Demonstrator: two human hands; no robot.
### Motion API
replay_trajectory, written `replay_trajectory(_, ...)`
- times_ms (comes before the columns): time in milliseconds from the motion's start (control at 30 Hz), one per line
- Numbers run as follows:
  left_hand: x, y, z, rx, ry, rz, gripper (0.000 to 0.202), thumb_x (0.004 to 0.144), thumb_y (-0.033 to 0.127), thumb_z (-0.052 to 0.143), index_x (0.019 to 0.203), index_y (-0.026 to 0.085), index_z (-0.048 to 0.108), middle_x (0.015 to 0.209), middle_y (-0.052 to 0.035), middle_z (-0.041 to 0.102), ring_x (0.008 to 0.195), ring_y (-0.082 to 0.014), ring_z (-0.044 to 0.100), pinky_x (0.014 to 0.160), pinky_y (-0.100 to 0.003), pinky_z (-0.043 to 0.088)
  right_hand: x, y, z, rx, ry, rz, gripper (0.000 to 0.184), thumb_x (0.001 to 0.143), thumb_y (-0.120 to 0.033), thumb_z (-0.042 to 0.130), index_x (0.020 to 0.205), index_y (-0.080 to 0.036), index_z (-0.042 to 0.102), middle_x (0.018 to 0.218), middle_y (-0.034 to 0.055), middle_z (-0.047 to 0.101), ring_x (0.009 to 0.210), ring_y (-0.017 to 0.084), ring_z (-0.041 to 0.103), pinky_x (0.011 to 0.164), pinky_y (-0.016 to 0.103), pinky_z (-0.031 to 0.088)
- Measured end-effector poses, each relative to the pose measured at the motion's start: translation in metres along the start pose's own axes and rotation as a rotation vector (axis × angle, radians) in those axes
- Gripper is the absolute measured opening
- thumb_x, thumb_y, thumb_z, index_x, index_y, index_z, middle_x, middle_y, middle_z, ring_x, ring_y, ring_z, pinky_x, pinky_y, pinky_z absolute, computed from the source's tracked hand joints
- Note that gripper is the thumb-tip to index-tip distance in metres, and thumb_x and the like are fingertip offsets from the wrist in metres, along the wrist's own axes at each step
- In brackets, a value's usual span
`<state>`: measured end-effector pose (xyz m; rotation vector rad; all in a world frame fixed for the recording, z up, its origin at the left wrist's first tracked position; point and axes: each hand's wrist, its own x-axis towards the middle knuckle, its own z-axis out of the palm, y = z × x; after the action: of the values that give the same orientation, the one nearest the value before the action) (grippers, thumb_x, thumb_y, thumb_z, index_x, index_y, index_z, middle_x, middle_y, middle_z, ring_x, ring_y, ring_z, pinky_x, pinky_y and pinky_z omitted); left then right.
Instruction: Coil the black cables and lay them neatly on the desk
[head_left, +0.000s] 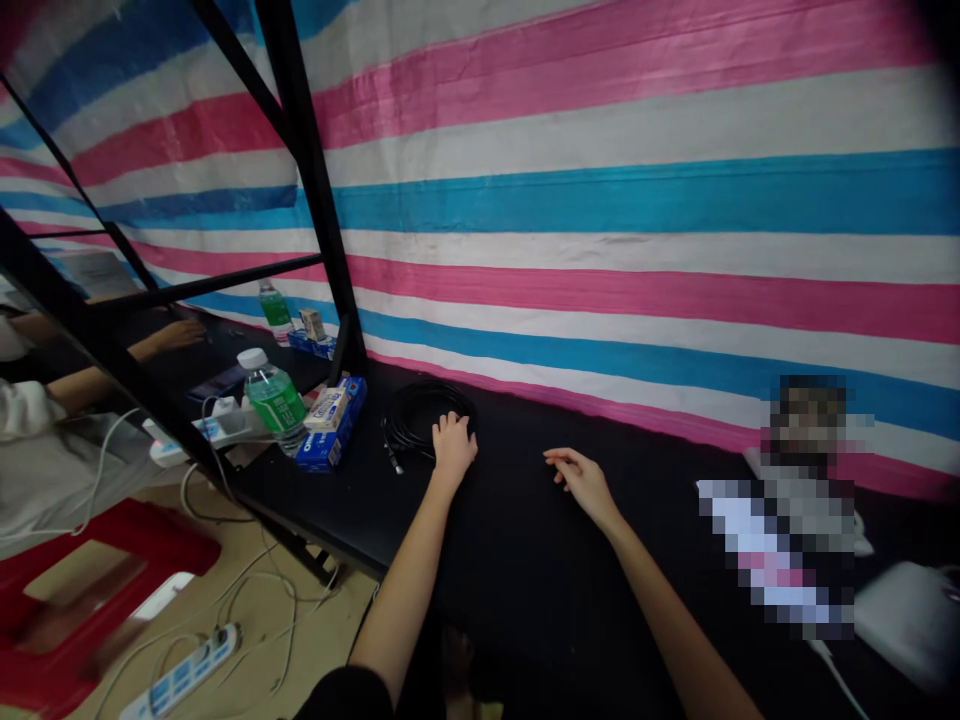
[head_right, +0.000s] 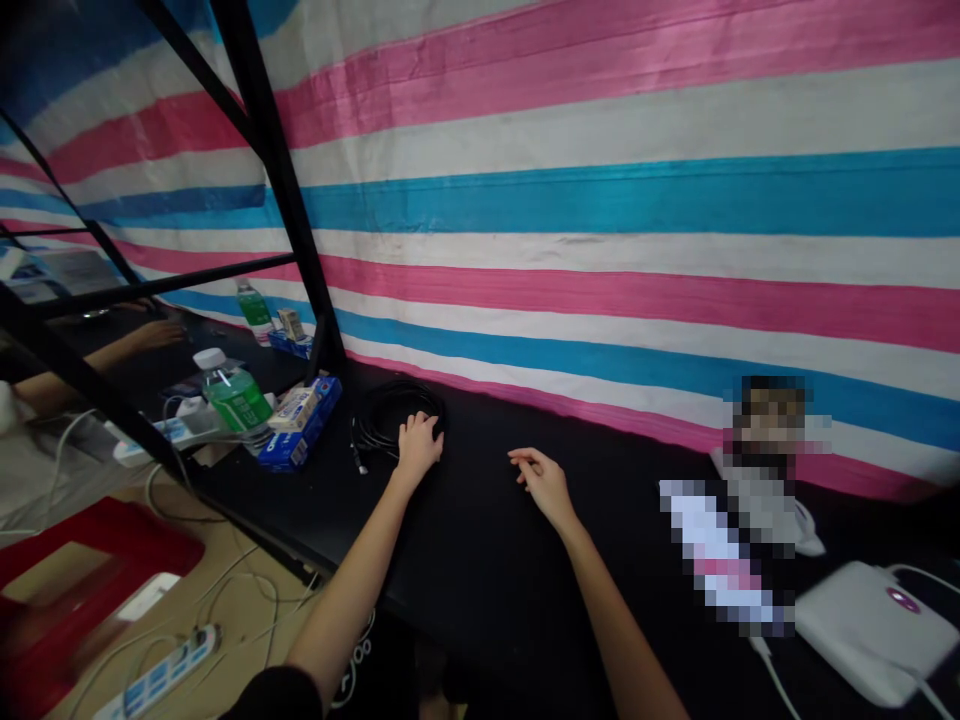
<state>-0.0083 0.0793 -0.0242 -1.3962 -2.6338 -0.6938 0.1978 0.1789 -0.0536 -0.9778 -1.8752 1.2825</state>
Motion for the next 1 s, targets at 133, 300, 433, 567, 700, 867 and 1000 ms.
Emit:
replay_trajectory(133, -0.004, 0.003, 0.001, -0.009, 0.073, -0.051, 0.031, 0.085, 0.037, 0.052, 0.108, 0.016, 0.056, 0.110, -0.0083, 0.057, 0.107, -0.0234, 0.051, 0.093, -0.047, 0.042, -0.001, -0.002, -0.001, -0.016, -0.011, -0.002, 0.029, 0.070, -0.036, 0.051, 0.086, -0.017, 0.067, 0.083, 0.0078, 0.068, 0.052, 0.012, 0.056, 0.041, 0.021, 0.042)
replay_trajectory(300, -0.007, 0.005, 0.002, -0.010, 0.083, -0.118, 0.028, 0.084, 0.036, 0.054, 0.102, 0.015, 0.058, 0.105, -0.0081, 0.059, 0.104, -0.0233, 0.053, 0.090, -0.047, 0.044, -0.001, -0.002, -0.001, -0.030, -0.018, -0.005, 0.029, 0.071, -0.035, 0.050, 0.086, -0.017, 0.067, 0.083, 0.0075, 0.068, 0.053, 0.012, 0.056, 0.042, 0.021, 0.041)
replay_trajectory(433, -0.005, 0.004, -0.001, -0.048, 0.074, -0.102, 0.023, 0.084, 0.034, 0.054, 0.096, 0.015, 0.060, 0.102, -0.0068, 0.060, 0.101, -0.0217, 0.054, 0.088, -0.044, 0.045, 0.001, -0.001, 0.000, -0.041, -0.025, -0.001, 0.029, 0.071, -0.034, 0.050, 0.086, -0.017, 0.067, 0.083, 0.0068, 0.067, 0.053, 0.011, 0.056, 0.042, 0.020, 0.040)
replay_trajectory(567, -0.007, 0.005, -0.007, -0.098, 0.123, -0.091, 0.022, 0.085, 0.033, 0.053, 0.096, 0.015, 0.059, 0.102, -0.0063, 0.060, 0.101, -0.0211, 0.054, 0.088, -0.044, 0.045, 0.002, 0.002, -0.001, -0.052, -0.045, -0.002, 0.030, 0.072, -0.034, 0.049, 0.089, -0.016, 0.067, 0.084, 0.0069, 0.067, 0.054, 0.011, 0.055, 0.043, 0.020, 0.040)
replay_trajectory(700, -0.014, 0.008, -0.013, -0.149, 0.162, -0.082, 0.021, 0.085, 0.033, 0.053, 0.092, 0.015, 0.060, 0.099, -0.0061, 0.061, 0.098, -0.0205, 0.055, 0.087, -0.043, 0.046, 0.002, 0.004, -0.001, -0.067, -0.059, -0.014, 0.030, 0.073, -0.033, 0.049, 0.090, -0.016, 0.066, 0.085, 0.0069, 0.067, 0.056, 0.011, 0.056, 0.045, 0.020, 0.041)
replay_trajectory(867, -0.014, 0.005, -0.033, -0.240, 0.253, -0.098, 0.030, 0.089, 0.038, 0.045, 0.105, 0.016, 0.057, 0.098, -0.0059, 0.063, 0.091, -0.0185, 0.060, 0.081, -0.039, 0.049, 0.001, 0.003, -0.001, -0.087, -0.070, -0.032, 0.030, 0.075, -0.032, 0.046, 0.090, -0.015, 0.066, 0.084, 0.0072, 0.067, 0.056, 0.012, 0.058, 0.045, 0.021, 0.043)
replay_trajectory(1000, 0.008, -0.012, -0.081, -0.272, 0.381, -0.262, 0.043, 0.091, 0.045, 0.033, 0.116, 0.016, 0.050, 0.081, -0.0078, 0.065, 0.077, -0.0206, 0.063, 0.073, -0.037, 0.047, 0.002, 0.002, -0.002, -0.137, -0.073, -0.042, 0.027, 0.075, -0.029, 0.046, 0.089, -0.017, 0.066, 0.084, 0.0058, 0.069, 0.059, 0.013, 0.061, 0.047, 0.021, 0.044)
